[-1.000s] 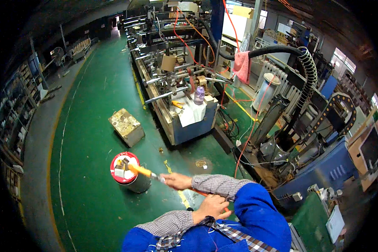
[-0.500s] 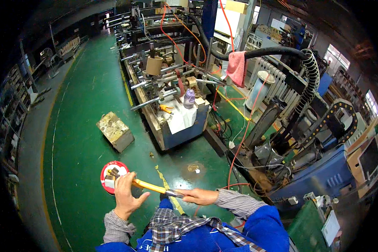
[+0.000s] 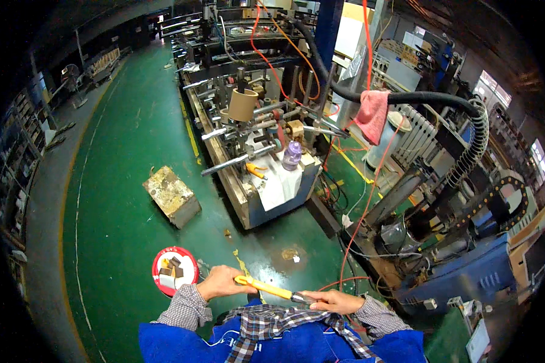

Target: The person aligns long wooden strips on a green workbench, uses a yellow pneumatic nail gun to fasten them, and then wipes the surface with a cloth. The person repeats the alignment and fastening process on multiple strips.

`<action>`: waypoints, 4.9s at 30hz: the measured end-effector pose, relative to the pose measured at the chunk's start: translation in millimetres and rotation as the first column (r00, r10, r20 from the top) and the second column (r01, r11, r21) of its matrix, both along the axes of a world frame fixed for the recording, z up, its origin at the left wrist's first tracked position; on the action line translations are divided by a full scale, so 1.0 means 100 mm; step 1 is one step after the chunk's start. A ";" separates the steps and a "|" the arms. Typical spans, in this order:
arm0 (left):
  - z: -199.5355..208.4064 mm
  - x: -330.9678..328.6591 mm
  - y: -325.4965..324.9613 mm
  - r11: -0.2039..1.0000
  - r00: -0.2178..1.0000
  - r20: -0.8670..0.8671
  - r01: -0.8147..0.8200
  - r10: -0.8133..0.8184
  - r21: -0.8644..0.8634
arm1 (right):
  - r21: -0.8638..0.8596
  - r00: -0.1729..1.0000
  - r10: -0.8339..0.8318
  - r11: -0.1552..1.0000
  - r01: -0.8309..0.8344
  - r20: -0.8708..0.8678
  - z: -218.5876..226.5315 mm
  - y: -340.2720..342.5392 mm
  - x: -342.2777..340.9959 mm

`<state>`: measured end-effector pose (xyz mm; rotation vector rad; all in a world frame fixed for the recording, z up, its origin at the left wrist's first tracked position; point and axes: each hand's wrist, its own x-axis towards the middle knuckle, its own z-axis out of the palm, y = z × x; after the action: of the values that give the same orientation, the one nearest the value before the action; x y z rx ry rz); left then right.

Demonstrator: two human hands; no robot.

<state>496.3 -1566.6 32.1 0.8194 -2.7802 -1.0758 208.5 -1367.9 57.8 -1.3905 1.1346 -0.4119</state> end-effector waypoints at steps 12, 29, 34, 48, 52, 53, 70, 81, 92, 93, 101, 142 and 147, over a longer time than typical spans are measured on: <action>-0.40 0.28 -0.77 0.682 0.967 -0.071 0.224 -0.246 0.696 | -0.027 0.993 0.084 0.996 -0.086 -0.081 -0.04 -1.09 0.37; -0.39 -0.48 -1.17 0.496 0.998 0.041 -0.012 -0.047 0.868 | -0.120 0.986 0.002 0.992 -0.023 -0.167 -0.24 -1.69 -0.28; -0.39 -0.93 -1.56 0.494 0.995 0.056 -0.010 -0.078 0.869 | -0.165 0.994 -0.030 0.986 0.012 -0.107 -0.31 -1.97 -0.72; 1.06 -1.68 -2.89 0.982 0.980 -0.194 -0.075 0.041 -0.171 | -0.691 0.969 -0.234 0.714 0.114 -0.083 0.33 -3.55 -1.31; 1.35 -1.47 -3.23 0.916 0.929 -0.345 -0.247 0.132 -0.316 | -0.859 0.951 -0.267 0.512 0.000 -0.159 0.77 -4.07 -1.33; 1.45 -1.45 -3.34 0.904 0.913 -0.368 -0.299 0.178 -0.306 | -0.905 0.948 -0.292 0.426 0.010 -0.127 0.86 -4.22 -1.34; 1.90 -1.84 -5.92 0.762 0.813 -0.582 -0.393 0.025 -0.516 | -0.779 0.875 -0.465 0.497 0.383 0.133 1.35 -6.34 -1.42; 1.17 -1.64 -6.03 0.922 0.812 -0.564 -0.320 0.149 -0.216 | -0.897 0.673 -0.707 0.417 0.147 -0.218 1.11 -6.15 -0.96; 0.93 -1.87 -6.16 0.898 0.784 -0.615 -0.329 0.087 -0.293 | -0.835 0.757 -0.619 0.517 0.189 -0.211 1.16 -5.96 -1.01; 0.90 -1.85 -6.19 0.894 0.789 -0.610 -0.325 0.075 -0.310 | -0.811 0.773 -0.610 0.534 0.238 -0.175 1.19 -5.89 -0.97; 0.83 -2.13 -6.14 0.923 0.737 -0.633 -0.374 0.236 -0.092 | -0.795 0.520 -0.763 0.559 0.234 -0.384 1.17 -4.72 -1.12; -0.17 0.22 3.77 -0.746 -0.768 -0.388 0.619 -0.509 -0.248 | 0.196 -0.800 -0.384 -0.923 0.330 -0.461 -3.11 1.25 5.65; -0.63 0.36 4.64 -0.864 -0.820 -0.485 0.452 -0.306 -0.220 | 0.229 -0.958 -0.189 -0.964 0.139 -0.217 -3.15 1.95 5.89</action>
<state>532.6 -1102.7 -31.3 -3.1299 -1.2946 -1.2529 797.3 -1172.7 -257.0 1.6457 1.8522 -1.9343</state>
